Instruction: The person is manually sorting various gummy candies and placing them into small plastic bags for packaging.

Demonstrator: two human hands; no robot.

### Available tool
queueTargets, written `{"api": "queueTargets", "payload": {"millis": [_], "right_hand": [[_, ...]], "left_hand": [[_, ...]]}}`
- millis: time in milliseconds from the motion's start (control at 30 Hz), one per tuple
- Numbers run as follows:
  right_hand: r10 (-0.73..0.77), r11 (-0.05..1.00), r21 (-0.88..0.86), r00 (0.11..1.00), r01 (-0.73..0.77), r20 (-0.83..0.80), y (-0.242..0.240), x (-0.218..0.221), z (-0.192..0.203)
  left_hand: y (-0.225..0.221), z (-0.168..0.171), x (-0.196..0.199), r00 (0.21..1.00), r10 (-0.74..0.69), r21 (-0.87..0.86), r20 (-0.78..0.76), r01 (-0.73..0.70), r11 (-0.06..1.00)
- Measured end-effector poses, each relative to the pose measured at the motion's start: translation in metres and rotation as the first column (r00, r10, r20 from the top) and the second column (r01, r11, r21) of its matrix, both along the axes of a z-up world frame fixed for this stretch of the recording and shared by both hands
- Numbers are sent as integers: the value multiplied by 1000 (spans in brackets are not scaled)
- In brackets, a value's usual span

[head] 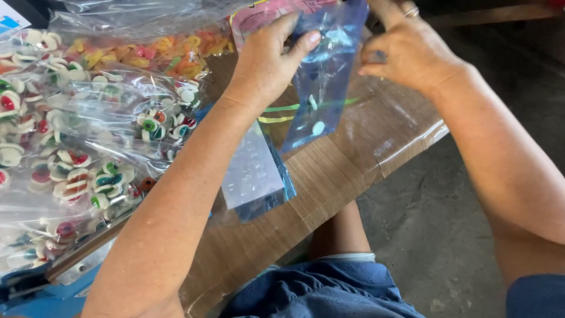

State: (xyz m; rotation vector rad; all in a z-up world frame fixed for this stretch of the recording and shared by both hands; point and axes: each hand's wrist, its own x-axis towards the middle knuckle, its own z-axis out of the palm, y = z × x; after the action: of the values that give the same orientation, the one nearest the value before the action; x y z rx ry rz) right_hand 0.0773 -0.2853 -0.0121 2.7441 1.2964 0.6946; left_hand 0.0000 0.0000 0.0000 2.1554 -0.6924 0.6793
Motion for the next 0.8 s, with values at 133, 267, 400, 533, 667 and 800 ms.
{"api": "queueTargets", "payload": {"millis": [133, 267, 400, 533, 667, 800], "right_hand": [[23, 999, 39, 999, -21, -43, 5, 34, -41], [130, 963, 242, 990, -114, -48, 18, 24, -43], [143, 871, 482, 988, -95, -64, 21, 27, -36], [-223, 898, 149, 719, 415, -658, 37, 54, -38], [-74, 861, 273, 635, 430, -769, 23, 123, -57], [-33, 630, 467, 622, 621, -783, 11, 193, -50]], "left_hand": [[25, 13, 18, 996, 68, -43, 54, -66, 997], [63, 23, 42, 982, 105, 5, -154, -106, 994], [109, 32, 79, 912, 203, 262, -356, -112, 959], [137, 54, 84, 822, 337, 385, -458, -158, 909], [131, 99, 72, 447, 632, 443, -633, -460, 770], [138, 106, 87, 503, 545, 376, -671, -403, 835]]}}
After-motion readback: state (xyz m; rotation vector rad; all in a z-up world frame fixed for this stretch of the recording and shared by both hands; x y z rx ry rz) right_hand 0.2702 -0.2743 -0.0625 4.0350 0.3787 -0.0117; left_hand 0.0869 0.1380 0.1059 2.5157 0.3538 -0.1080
